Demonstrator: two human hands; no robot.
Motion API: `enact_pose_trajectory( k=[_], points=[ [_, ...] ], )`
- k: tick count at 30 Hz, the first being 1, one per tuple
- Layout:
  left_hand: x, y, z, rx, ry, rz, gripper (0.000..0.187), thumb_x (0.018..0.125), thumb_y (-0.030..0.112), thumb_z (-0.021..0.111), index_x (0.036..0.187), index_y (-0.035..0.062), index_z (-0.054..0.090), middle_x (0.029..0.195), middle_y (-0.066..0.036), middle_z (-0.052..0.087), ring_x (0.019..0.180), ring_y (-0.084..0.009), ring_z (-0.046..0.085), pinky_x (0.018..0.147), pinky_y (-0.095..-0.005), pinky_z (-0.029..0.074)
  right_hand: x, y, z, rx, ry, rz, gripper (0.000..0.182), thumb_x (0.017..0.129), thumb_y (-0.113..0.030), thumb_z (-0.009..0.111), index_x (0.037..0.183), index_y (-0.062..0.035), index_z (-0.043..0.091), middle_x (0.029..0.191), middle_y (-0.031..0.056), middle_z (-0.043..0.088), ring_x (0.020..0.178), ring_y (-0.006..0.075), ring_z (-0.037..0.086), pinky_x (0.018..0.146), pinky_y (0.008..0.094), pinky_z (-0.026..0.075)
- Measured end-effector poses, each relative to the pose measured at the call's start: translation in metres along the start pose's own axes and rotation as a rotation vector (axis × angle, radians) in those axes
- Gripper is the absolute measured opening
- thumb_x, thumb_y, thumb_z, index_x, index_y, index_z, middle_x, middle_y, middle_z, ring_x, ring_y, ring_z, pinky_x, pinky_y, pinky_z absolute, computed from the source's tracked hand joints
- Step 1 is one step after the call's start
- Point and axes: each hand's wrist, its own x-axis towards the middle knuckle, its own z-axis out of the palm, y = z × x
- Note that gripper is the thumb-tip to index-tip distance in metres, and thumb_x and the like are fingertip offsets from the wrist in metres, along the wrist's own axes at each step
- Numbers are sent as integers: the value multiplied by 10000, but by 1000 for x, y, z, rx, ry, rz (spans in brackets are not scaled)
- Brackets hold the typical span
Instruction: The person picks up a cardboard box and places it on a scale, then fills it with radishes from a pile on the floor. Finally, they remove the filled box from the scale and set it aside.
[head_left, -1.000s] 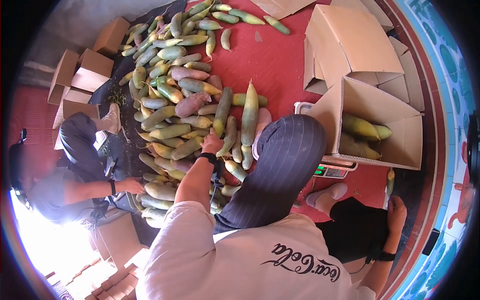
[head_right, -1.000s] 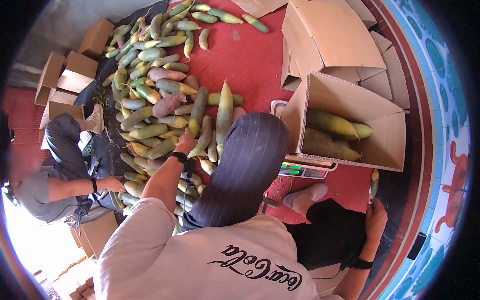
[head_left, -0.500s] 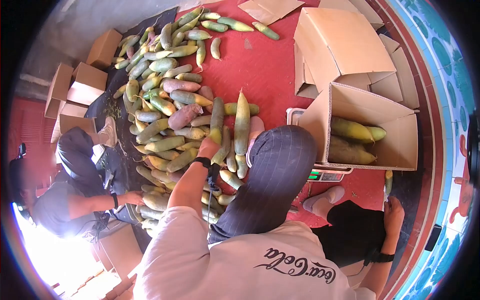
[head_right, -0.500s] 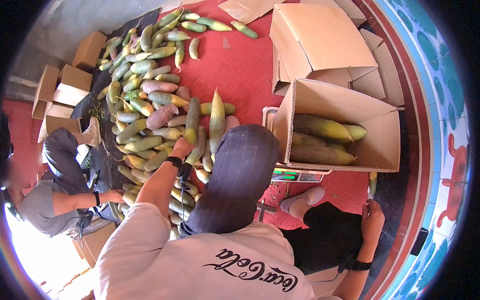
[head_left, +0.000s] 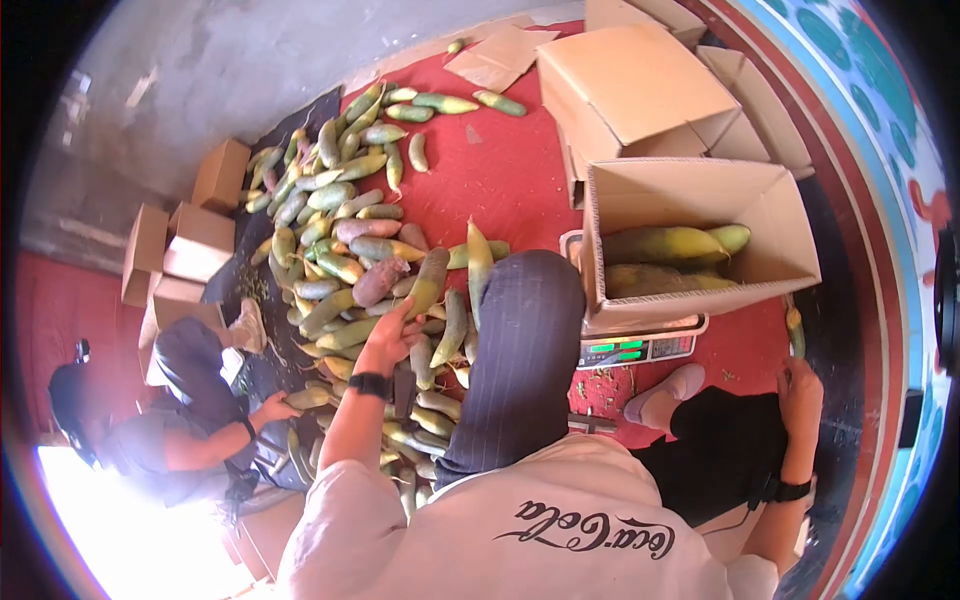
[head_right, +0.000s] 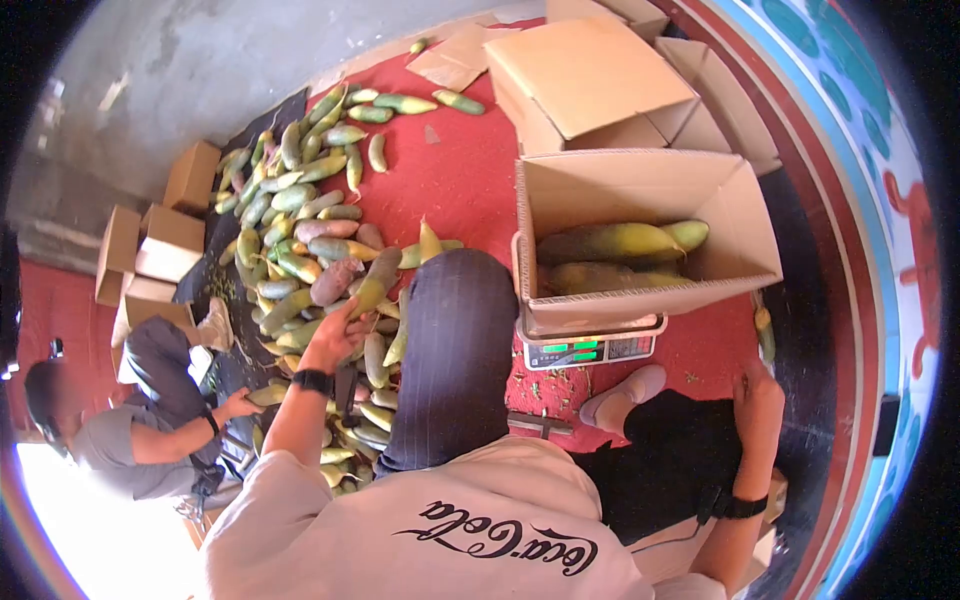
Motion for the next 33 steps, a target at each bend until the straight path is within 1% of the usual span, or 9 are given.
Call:
enact_pose_trajectory(
  k=[1, 3, 10, 12, 16, 18, 23, 29, 33],
  points=[
    [-17, 2, 15, 30, -11, -8, 209, 936, 313, 489, 969, 106, 488, 679, -8, 489, 438, -56, 306, 383, -184, 224, -2, 2, 1, 2, 30, -41, 161, 763, -37, 595, 915, 10, 574, 824, 194, 597, 765, 380, 584, 660, 419, 465],
    [-65, 11, 57, 122, 57, 189, 247, 930, 321, 505, 1044, 103, 495, 697, -7, 489, 444, -46, 290, 389, -174, 222, -5, 5, 2, 3, 63, -51, 154, 761, -44, 591, 904, 6, 561, 830, 190, 590, 776, 403, 566, 652, 439, 455],
    [-154, 52, 156, 432, -130, 492, 366, 931, 358, 498, 1071, 21, 525, 733, -25, 506, 433, -33, 261, 396, -174, 220, -6, -3, -9, 116, 110, -79, 181, 748, -70, 613, 911, 0, 579, 837, 173, 603, 766, 346, 595, 673, 416, 467],
    [-165, 57, 185, 452, -317, 500, 384, 937, 360, 486, 1073, 2, 518, 733, -25, 505, 434, -30, 257, 395, -174, 216, -6, -1, -9, 135, 115, -64, 182, 746, -79, 617, 908, -2, 584, 833, 171, 605, 764, 336, 599, 671, 413, 468],
    [-167, 52, 246, 413, -451, 417, 395, 946, 351, 470, 1103, -9, 507, 735, -29, 492, 459, -31, 272, 406, -166, 223, -9, 6, -7, 193, 111, -51, 184, 742, -82, 626, 907, -7, 594, 811, 167, 611, 762, 329, 606, 674, 402, 472],
    [-160, 47, 276, 557, -546, 332, 390, 944, 358, 474, 1122, 12, 507, 754, -21, 483, 466, -31, 283, 394, -156, 243, -10, 10, -6, 203, 115, -36, 181, 740, -70, 625, 907, -6, 595, 808, 166, 616, 761, 323, 611, 675, 392, 475],
    [-126, 25, 344, 825, -605, 230, 330, 947, 359, 463, 986, 37, 523, 737, -6, 482, 468, -27, 298, 349, -139, 244, -16, 13, -10, 337, 158, -27, 166, 753, -104, 625, 885, -6, 604, 794, 174, 619, 747, 332, 613, 660, 404, 474],
    [-62, -9, 396, 914, -727, 118, 244, 949, 299, 472, 1025, 72, 516, 767, -17, 512, 465, -26, 300, 403, -158, 251, -18, 23, -9, 408, 147, -3, 167, 753, -103, 623, 884, 0, 606, 752, 184, 612, 732, 332, 614, 652, 396, 468],
    [-42, -18, 416, 1027, -565, 214, 261, 932, 169, 428, 1151, 51, 508, 842, -39, 558, 519, -40, 374, 414, -158, 275, -19, 27, -8, 426, 138, 13, 169, 755, -98, 618, 891, 3, 609, 754, 185, 615, 735, 332, 615, 659, 392, 471]
  ],
)
